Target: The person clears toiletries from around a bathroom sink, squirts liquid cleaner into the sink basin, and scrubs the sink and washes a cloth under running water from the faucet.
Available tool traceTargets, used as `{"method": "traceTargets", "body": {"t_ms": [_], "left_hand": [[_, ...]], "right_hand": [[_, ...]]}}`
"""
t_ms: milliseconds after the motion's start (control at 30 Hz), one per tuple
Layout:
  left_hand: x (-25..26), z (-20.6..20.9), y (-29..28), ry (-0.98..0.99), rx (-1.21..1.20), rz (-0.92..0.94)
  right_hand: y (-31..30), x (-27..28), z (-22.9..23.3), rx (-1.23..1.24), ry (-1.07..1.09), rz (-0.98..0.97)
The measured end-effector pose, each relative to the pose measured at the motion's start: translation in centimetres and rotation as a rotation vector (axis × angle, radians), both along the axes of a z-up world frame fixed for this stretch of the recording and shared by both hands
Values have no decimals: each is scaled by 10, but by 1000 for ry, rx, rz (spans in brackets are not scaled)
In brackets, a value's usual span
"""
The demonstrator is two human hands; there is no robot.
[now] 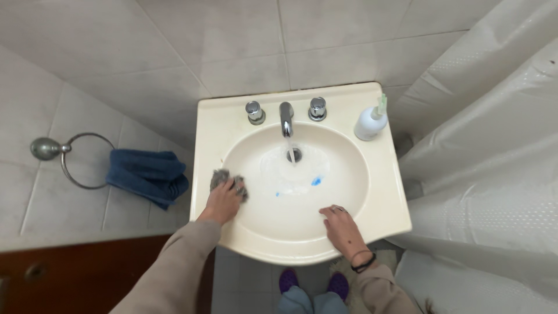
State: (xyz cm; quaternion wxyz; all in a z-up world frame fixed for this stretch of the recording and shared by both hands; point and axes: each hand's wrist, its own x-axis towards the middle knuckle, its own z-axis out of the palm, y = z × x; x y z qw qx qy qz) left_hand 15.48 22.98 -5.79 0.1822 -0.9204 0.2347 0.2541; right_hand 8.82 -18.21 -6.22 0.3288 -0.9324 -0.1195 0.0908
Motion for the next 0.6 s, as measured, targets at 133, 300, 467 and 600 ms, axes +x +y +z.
{"method": "traceTargets", "body": {"t_ms": [133, 300, 467, 600], "left_hand": [[38, -65, -6, -89, 198, -17], [2, -112, -50, 122, -32, 303], [-67, -22, -102, 411, -315, 398], [-104, 22, -60, 0, -589, 152]], "right_hand": [[-1, 1, -7, -31, -28, -17], [-2, 0, -7, -14, -47, -27], [9, 1, -7, -22, 12, -89], [10, 0, -10, -60, 66, -72]]}}
